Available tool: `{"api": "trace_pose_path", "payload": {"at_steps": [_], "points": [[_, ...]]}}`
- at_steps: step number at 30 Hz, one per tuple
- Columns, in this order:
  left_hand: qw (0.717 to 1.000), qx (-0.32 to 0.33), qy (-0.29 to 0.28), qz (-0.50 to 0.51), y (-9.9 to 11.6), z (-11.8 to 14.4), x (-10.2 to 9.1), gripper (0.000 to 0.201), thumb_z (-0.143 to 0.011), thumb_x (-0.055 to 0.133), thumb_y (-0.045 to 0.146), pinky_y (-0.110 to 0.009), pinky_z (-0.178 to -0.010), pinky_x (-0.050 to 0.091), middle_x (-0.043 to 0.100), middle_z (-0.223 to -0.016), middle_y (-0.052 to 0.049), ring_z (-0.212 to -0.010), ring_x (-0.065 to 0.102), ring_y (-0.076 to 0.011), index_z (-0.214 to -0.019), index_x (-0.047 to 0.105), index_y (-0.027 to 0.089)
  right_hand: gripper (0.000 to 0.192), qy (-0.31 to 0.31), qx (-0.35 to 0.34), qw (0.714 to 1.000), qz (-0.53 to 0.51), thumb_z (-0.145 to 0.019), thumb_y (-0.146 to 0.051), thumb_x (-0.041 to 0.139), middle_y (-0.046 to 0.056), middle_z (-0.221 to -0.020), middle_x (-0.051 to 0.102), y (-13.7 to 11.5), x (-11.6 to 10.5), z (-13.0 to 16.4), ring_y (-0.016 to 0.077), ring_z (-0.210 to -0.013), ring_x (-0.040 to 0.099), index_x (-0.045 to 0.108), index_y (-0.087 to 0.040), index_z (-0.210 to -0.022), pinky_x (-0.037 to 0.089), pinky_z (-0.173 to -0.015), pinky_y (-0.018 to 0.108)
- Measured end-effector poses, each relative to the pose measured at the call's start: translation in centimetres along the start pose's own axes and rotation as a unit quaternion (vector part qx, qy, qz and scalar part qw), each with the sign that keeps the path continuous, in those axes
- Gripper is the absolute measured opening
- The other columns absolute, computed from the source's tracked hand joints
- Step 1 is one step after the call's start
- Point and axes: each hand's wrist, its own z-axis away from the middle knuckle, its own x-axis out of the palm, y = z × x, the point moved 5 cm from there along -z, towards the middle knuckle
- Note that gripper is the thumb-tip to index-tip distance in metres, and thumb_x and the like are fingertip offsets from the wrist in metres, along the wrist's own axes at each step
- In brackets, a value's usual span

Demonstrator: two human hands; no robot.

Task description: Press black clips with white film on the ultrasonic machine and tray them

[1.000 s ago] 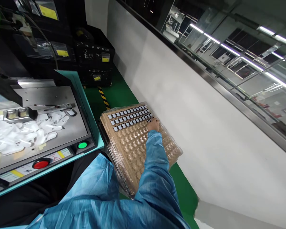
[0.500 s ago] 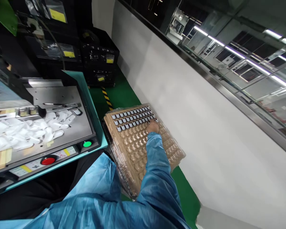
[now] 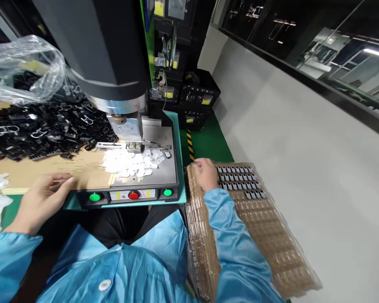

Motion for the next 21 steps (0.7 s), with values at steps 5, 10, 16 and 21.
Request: {"api": "trace_pose_path", "payload": {"at_steps": [5, 10, 16, 21], "points": [[0.985, 0.153, 0.024, 0.074, 7.3, -1.2, 2.3, 0.031, -0.099, 0.060, 0.055, -0.049, -0.105, 0.055, 0.074, -0.110, -0.008, -0.111, 0.070, -0.0295, -0.104, 0.068, 0.026, 0.024, -0.111, -0.083, 0.990, -0.039, -0.098, -0.024, 0.065, 0.008, -0.122, 0.070, -11.9, 7.7, -1.0, 0.0272, -0.117, 0.065, 0.075, -0.028, -0.120, 0.053, -0.106, 0.040], [0.970, 0.239, -0.017, 0.044, 12.8, -4.4, 6.2, 0.029, -0.104, 0.055, 0.048, -0.048, -0.104, 0.051, 0.074, -0.118, -0.009, -0.115, 0.066, -0.0301, -0.113, 0.070, 0.024, 0.025, -0.120, -0.089, 0.988, -0.030, -0.101, -0.029, 0.065, 0.008, -0.127, 0.067, -17.0, 11.9, -2.1, 0.0280, -0.122, 0.062, 0.073, -0.028, -0.125, 0.050, -0.110, 0.040], [0.956, 0.289, -0.042, -0.035, 15.1, -6.6, 10.1, 0.032, -0.104, 0.057, 0.043, -0.053, -0.102, 0.048, 0.069, -0.131, -0.012, -0.120, 0.060, -0.0345, -0.122, 0.075, 0.024, 0.029, -0.108, -0.056, 0.992, 0.042, -0.097, -0.039, 0.074, 0.011, -0.127, 0.064, -19.6, 14.6, -3.7, 0.0307, -0.123, 0.058, 0.072, -0.026, -0.122, 0.049, -0.107, 0.043], [0.952, 0.302, -0.035, -0.047, 14.2, -6.3, 10.9, 0.030, -0.104, 0.057, 0.042, -0.053, -0.103, 0.047, 0.067, -0.137, -0.013, -0.123, 0.057, -0.0355, -0.118, 0.076, 0.023, 0.026, -0.129, -0.020, 0.989, 0.063, -0.091, -0.041, 0.079, 0.012, -0.122, 0.064, -19.8, 15.5, -4.4, 0.0315, -0.120, 0.058, 0.070, -0.026, -0.110, 0.049, -0.105, 0.045]]}}
